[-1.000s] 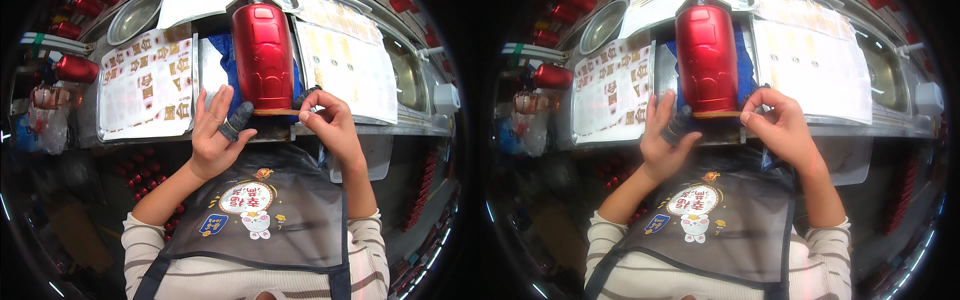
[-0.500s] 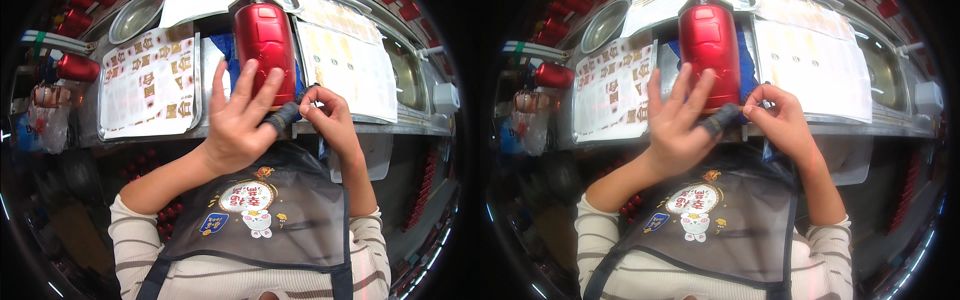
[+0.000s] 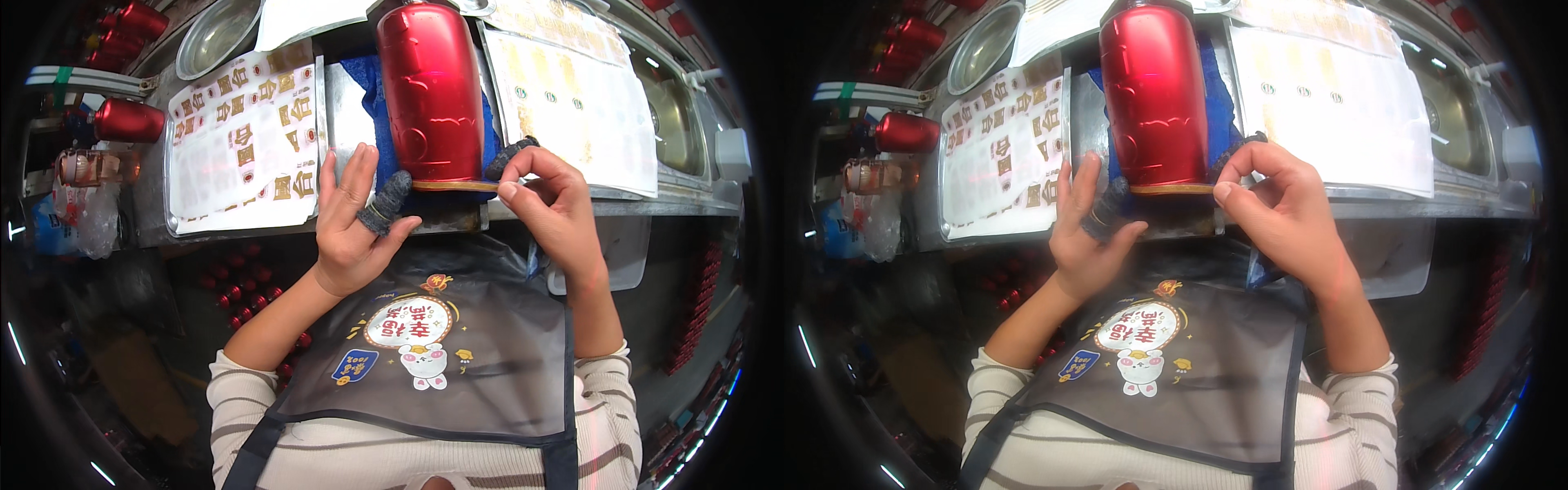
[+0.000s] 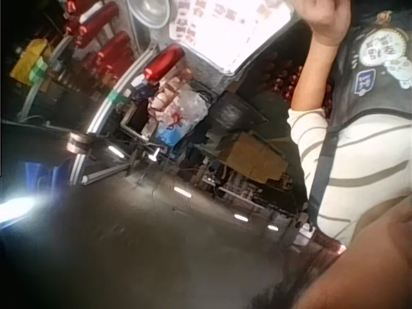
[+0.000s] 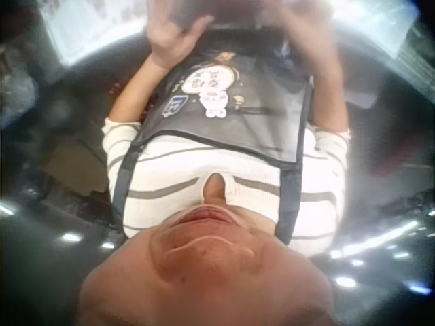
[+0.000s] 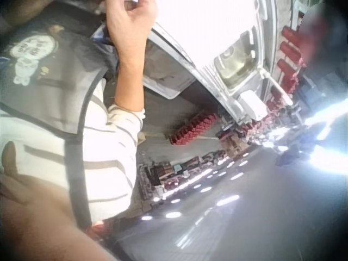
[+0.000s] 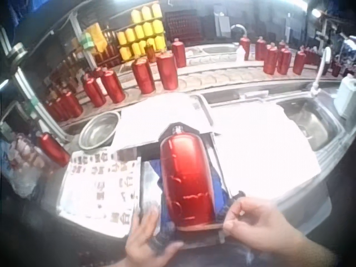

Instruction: The person applies gold stickers to red cylindrical containers, smoothing each label with a cloth and rotating the container to align the design. They handle multiple containers one at a time, placing finished units aside.

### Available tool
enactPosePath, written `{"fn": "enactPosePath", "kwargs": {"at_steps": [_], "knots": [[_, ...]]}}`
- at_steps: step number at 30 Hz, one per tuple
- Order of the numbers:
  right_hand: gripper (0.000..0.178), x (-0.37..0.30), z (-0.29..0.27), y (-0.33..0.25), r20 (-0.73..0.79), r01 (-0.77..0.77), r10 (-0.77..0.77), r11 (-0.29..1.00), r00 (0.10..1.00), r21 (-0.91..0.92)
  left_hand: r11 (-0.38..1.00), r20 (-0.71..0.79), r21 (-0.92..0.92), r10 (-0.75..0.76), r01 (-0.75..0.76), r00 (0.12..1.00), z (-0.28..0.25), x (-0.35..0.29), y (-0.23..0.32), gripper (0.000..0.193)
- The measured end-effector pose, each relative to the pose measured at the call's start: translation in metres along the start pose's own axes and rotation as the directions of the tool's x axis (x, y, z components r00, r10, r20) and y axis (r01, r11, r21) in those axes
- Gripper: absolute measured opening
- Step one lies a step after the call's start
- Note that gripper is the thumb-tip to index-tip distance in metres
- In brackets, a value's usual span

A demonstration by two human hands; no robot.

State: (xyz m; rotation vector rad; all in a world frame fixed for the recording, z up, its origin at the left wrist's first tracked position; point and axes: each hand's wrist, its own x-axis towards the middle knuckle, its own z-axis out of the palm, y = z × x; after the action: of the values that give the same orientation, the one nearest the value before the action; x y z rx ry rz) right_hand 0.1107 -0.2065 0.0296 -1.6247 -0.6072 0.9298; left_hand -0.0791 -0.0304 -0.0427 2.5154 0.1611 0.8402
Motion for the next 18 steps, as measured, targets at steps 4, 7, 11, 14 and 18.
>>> {"fn": "enactPosePath", "kwargs": {"at_steps": [4, 7, 11, 14, 18], "knots": [[0.004, -0.003, 0.000, 0.001, -0.034, 0.066, -0.065, 0.998, 0.997, 0.024, 0.998, -0.009, 0.039, 0.051, -0.051, 0.999, 0.003, 0.004, 0.001, 0.039], [0.005, 0.003, 0.000, 0.009, -0.044, 0.022, -0.022, 1.000, 0.999, 0.008, 0.996, 0.017, 0.062, 0.061, -0.062, 0.998, 0.000, 0.007, 0.002, 0.036], [0.005, 0.005, -0.002, 0.011, -0.042, 0.006, -0.006, 1.000, 0.999, -0.011, 0.983, 0.027, 0.125, 0.134, -0.136, 0.991, -0.002, 0.021, 0.007, 0.035], [0.006, 0.007, -0.002, 0.014, -0.031, 0.005, -0.006, 1.000, 0.999, -0.020, 0.970, 0.080, 0.151, 0.180, -0.190, 0.980, -0.006, 0.031, 0.012, 0.050], [0.006, 0.010, -0.001, 0.014, -0.016, 0.007, -0.008, 0.999, 1.000, -0.034, 0.939, 0.028, 0.240, 0.245, -0.245, 0.969, 0.000, 0.054, 0.026, 0.023]]}}
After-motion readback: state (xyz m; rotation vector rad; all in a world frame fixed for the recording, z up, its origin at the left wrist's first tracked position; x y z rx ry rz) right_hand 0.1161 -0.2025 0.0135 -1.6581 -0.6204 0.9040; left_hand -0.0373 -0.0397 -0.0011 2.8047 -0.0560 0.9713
